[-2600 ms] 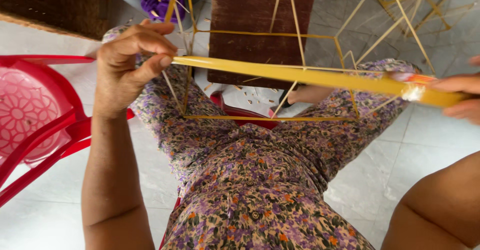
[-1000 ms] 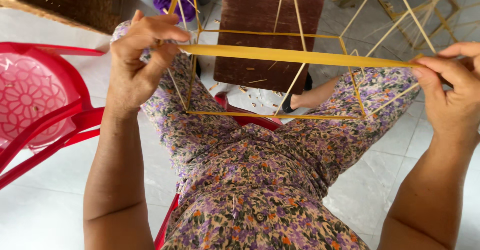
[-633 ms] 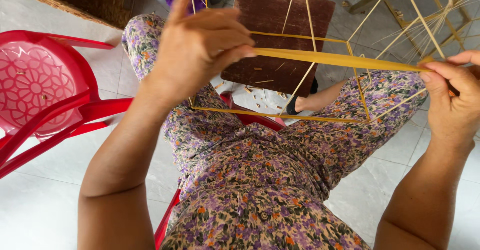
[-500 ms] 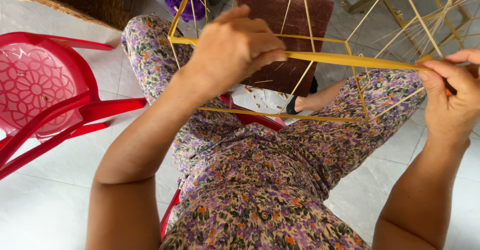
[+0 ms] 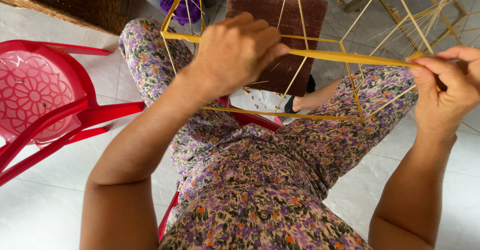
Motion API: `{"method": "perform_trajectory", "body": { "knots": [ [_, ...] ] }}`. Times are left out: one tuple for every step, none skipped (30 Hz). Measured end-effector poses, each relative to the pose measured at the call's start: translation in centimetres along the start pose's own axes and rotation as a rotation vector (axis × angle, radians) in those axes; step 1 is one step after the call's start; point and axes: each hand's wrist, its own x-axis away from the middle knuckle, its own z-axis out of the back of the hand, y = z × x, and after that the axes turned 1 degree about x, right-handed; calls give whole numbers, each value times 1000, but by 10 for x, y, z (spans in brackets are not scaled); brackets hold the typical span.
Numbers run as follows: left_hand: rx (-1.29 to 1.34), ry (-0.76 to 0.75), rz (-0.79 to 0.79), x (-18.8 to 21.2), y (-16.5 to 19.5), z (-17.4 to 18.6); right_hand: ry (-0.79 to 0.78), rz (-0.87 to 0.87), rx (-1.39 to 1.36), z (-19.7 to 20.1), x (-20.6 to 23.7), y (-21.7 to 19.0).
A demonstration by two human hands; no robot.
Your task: The person sits on a chair with a wooden board on their lap and assembles a hexagonal lantern frame. They wrap yellow tape around the joints of a thin bamboo and wire frame, press the tape in place by hand, and use scissors to trim the tape as they work around the frame.
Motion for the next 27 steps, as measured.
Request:
{"method": "perform_trajectory", "body": {
  "knots": [
    [-1,23,-40,2,-5,7,1,0,-10,0,-1,-1],
    [-12,0,-49,7,-10,15,2,-17,-16,0,-1,-3],
    [-24,-22,-60,14,-16,26,7,-30,-16,-1,-3,-4],
    [-34,-43,-71,21,-24,35,12,-42,-17,-1,-4,-5],
    [-17,-92,-30,30,-35,47,19,-52,-13,-2,-5,-5],
    [1,-142,14,38,-46,59,23,-70,-20,-3,-5,-6],
    [16,-191,56,44,-53,64,28,-89,-28,-4,-6,-7],
    [-8,-189,53,47,-56,62,36,-114,-44,-5,-6,-8],
    [-30,-189,47,49,-58,62,38,-108,-35,-5,-7,-8],
    [-47,-190,44,50,-59,63,40,-102,-25,-6,-7,-8],
    [-17,-208,88,50,-57,61,32,-62,9,-5,-7,-8],
    [11,-224,129,48,-54,61,29,-40,13,-6,-8,-7],
    [38,-239,165,44,-53,62,26,-17,17,-6,-8,-6],
    [26,-207,123,40,-51,63,29,-15,-5,-6,-8,-6],
    [15,-175,80,38,-46,64,37,-2,6,-6,-8,-5],
    [6,-143,38,35,-39,62,45,10,16,-6,-9,-5],
    [7,-98,43,32,-30,57,59,34,58,-6,-9,-6],
    [12,-54,48,30,-22,52,67,39,68,-7,-9,-6],
    [19,-14,53,26,-14,43,75,43,77,-8,-9,-7],
    [16,-18,19,20,-6,29,77,30,54,-9,-9,-9],
    [14,-20,-16,13,5,11,85,35,49,-10,-9,-10],
    [11,-21,-51,6,16,-7,93,40,45,-10,-10,-12],
    [37,5,-90,-4,27,-25,105,64,59,-11,-11,-14],
    [61,33,-128,-17,36,-44,114,79,68,-12,-12,-15],
    [84,63,-169,-29,42,-57,122,94,77,-13,-13,-17],
    [39,-51,-143,-36,45,-67,126,95,78,-13,-13,-18],
    [-6,-167,-117,-43,48,-75,129,74,58,-14,-13,-19]
  ]
}}
